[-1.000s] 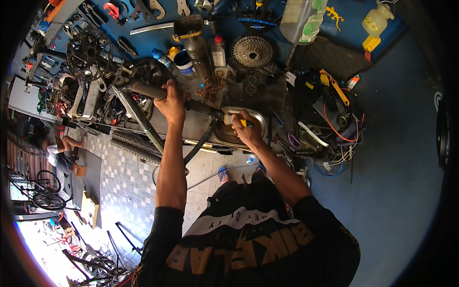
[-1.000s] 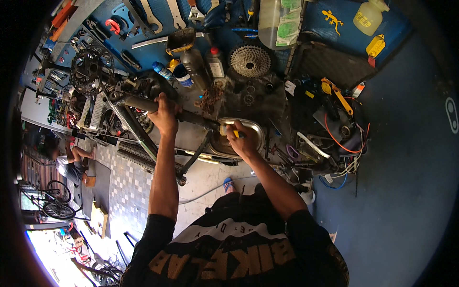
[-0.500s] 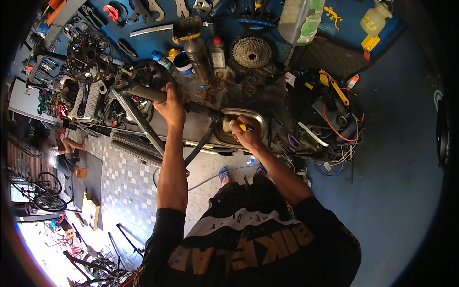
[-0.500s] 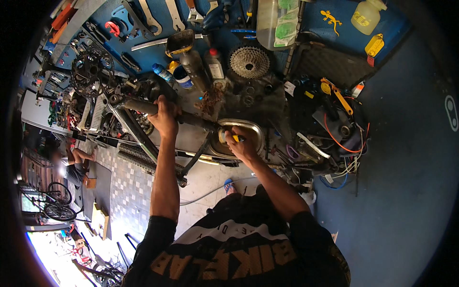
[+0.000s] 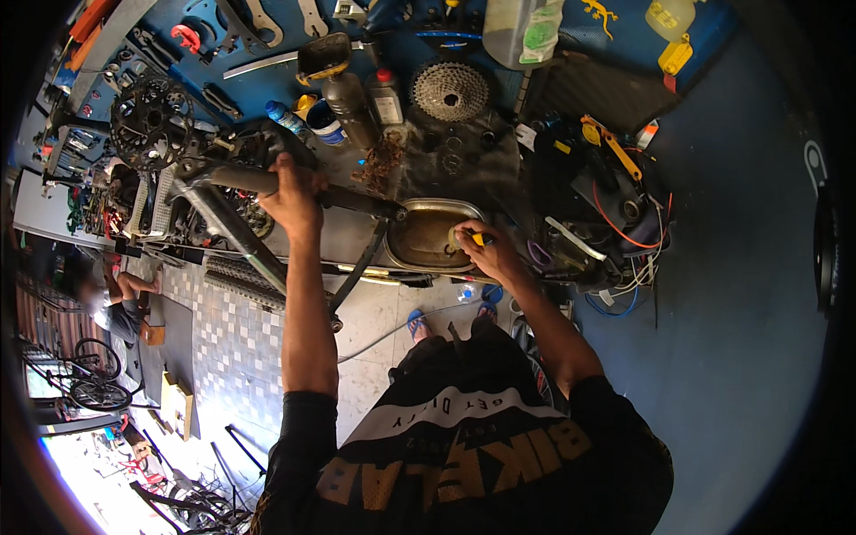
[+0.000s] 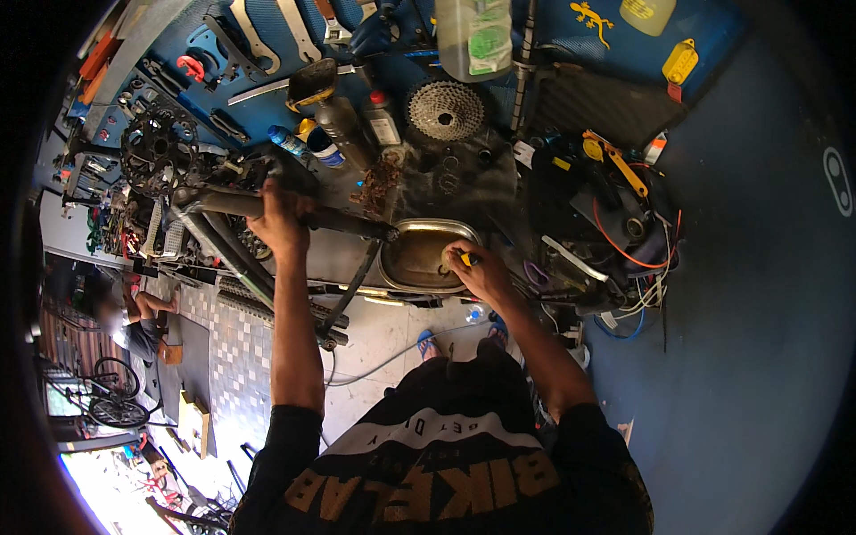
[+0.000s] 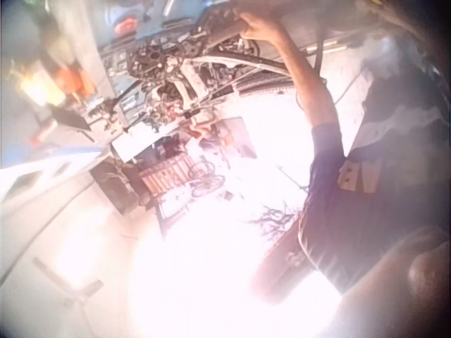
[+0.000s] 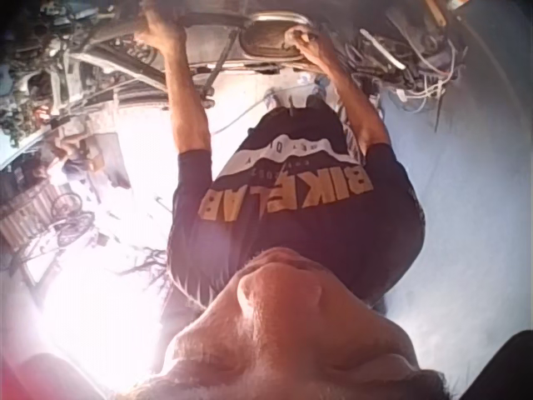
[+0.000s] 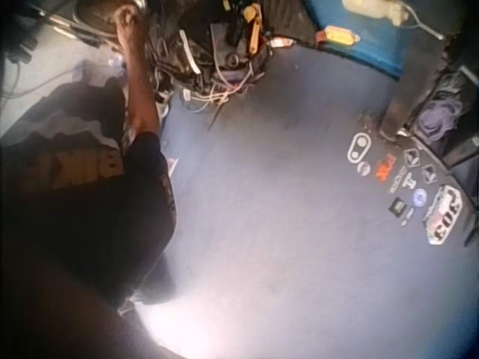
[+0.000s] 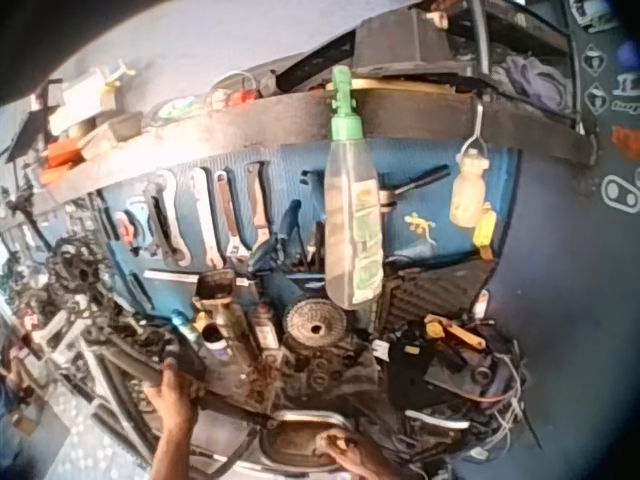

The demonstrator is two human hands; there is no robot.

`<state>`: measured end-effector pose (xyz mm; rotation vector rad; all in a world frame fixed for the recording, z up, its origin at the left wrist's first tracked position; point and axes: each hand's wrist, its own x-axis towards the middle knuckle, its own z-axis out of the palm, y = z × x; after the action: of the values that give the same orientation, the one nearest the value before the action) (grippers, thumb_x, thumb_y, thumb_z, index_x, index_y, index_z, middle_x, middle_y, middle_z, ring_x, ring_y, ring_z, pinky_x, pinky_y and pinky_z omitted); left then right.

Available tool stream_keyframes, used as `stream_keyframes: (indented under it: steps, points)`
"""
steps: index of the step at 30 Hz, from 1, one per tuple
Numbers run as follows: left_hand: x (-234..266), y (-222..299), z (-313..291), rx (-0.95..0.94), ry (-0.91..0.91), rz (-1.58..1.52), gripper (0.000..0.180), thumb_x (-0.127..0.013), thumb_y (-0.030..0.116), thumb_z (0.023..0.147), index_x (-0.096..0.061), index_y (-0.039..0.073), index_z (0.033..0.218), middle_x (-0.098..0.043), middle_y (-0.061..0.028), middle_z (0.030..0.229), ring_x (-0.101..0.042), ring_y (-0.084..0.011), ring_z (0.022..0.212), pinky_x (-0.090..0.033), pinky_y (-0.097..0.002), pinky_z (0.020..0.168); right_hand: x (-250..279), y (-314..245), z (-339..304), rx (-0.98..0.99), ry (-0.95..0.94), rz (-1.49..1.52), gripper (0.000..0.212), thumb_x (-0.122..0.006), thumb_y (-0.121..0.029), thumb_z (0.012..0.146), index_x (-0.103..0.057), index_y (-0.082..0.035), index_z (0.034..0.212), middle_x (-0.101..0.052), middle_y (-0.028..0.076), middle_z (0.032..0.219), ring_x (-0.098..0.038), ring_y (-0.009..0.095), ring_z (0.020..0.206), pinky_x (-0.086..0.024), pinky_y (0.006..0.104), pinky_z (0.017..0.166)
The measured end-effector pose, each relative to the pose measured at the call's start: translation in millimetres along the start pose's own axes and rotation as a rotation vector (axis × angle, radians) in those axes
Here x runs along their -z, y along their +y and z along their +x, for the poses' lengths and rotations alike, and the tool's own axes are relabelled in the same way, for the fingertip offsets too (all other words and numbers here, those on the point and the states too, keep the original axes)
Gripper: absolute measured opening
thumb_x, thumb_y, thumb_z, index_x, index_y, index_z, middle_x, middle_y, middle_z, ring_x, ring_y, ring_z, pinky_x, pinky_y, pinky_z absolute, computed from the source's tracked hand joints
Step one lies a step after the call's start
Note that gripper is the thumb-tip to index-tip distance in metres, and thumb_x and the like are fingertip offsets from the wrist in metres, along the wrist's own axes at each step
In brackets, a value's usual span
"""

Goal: The person scrubs a bicycle frame with a yellow brush over a sink, then rinses it with a hose. They inspect the frame and continue scrubbing different sections, focusing on joints and tubes.

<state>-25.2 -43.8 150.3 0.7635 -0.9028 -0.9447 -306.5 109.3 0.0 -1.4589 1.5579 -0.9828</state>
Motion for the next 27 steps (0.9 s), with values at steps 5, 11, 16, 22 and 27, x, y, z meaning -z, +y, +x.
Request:
stream_keyframes:
  steps: [5, 11, 16, 22, 27]
  points:
    - [-11, 30, -2, 0.007, -0.022, -0.082, 0.028, -0.063, 0.020, 0.104, -0.050, 0.007, 0.083, -0.042, -0.0014, 0.055, -0.040, -0.0124, 0.043, -0.042, -0.0337, 0.045, -2, 19, -1, 0.122, 0.104, -0.027, 0.030, -0.074, -0.026, 0.096, -0.065, -0.009, 0.119, -0.075, 0.013, 0.104, -0.075, 0.026, 0.092, -0.058, 0.0358, 0.079]
    - [-27, 18, -25, 0.052, 0.000, -0.024, 0.024, -0.064, 0.020, 0.103, -0.051, 0.008, 0.086, -0.042, -0.0001, 0.056, -0.039, -0.0112, 0.044, -0.043, -0.0320, 0.044, 6, 17, 0, 0.221, 0.054, -0.104, 0.030, -0.079, -0.027, 0.091, -0.066, -0.008, 0.109, -0.074, 0.013, 0.095, -0.074, 0.028, 0.083, -0.058, 0.0369, 0.072]
    - [-29, -13, -34, 0.212, 0.061, -0.057, 0.024, -0.068, 0.024, 0.101, -0.054, 0.008, 0.091, -0.042, 0.0017, 0.060, -0.038, -0.0105, 0.046, -0.041, -0.0330, 0.046, 26, -7, 3, 0.035, 0.058, -0.291, 0.027, -0.076, -0.033, 0.092, -0.067, -0.009, 0.101, -0.071, 0.011, 0.087, -0.071, 0.026, 0.081, -0.055, 0.0358, 0.073]
    - [-26, -39, -23, 0.306, 0.178, 0.019, 0.025, -0.066, 0.021, 0.099, -0.055, 0.007, 0.084, -0.043, 0.0001, 0.060, -0.040, -0.0135, 0.047, -0.041, -0.0346, 0.047, 31, -6, 2, 0.025, 0.119, -0.485, 0.031, -0.071, -0.042, 0.093, -0.070, -0.011, 0.093, -0.070, 0.009, 0.077, -0.073, 0.025, 0.079, -0.054, 0.0354, 0.068]
    - [-25, -44, -11, 0.335, 0.283, 0.058, 0.026, -0.065, 0.019, 0.097, -0.054, 0.007, 0.077, -0.043, -0.0008, 0.062, -0.040, -0.0147, 0.048, -0.041, -0.0355, 0.048, 18, -20, 12, -0.075, 0.203, 0.081, 0.030, -0.068, -0.037, 0.098, -0.072, -0.008, 0.091, -0.070, 0.005, 0.073, -0.069, 0.015, 0.067, -0.050, 0.0291, 0.060]
